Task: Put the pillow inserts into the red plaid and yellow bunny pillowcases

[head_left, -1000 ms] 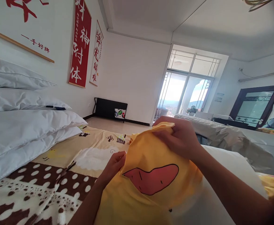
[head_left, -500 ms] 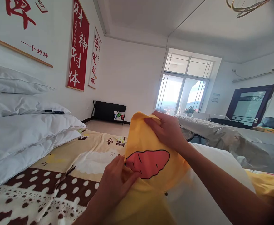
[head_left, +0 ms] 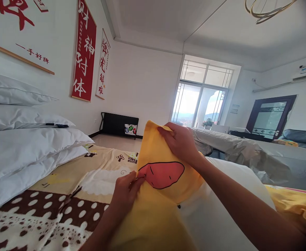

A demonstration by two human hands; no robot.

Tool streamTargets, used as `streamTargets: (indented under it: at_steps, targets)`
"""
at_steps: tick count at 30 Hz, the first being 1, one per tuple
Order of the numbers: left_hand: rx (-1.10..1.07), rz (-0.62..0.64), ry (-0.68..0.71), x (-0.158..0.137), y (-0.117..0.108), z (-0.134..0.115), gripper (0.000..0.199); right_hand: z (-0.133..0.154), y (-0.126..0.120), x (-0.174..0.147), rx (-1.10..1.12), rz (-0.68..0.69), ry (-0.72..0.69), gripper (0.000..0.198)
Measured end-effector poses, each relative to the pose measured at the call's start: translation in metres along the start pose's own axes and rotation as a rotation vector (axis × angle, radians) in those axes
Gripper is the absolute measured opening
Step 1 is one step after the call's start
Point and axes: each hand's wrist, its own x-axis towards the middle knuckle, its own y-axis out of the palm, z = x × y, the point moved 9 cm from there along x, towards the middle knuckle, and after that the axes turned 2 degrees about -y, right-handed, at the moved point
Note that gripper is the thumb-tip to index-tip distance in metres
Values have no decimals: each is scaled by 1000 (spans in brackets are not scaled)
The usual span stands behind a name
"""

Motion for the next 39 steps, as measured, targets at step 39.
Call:
streamTargets:
  at_steps: [39]
  targets:
    - [236,-667,43,-3,-35,73,42,-149,12,-95,-271,332,58,49]
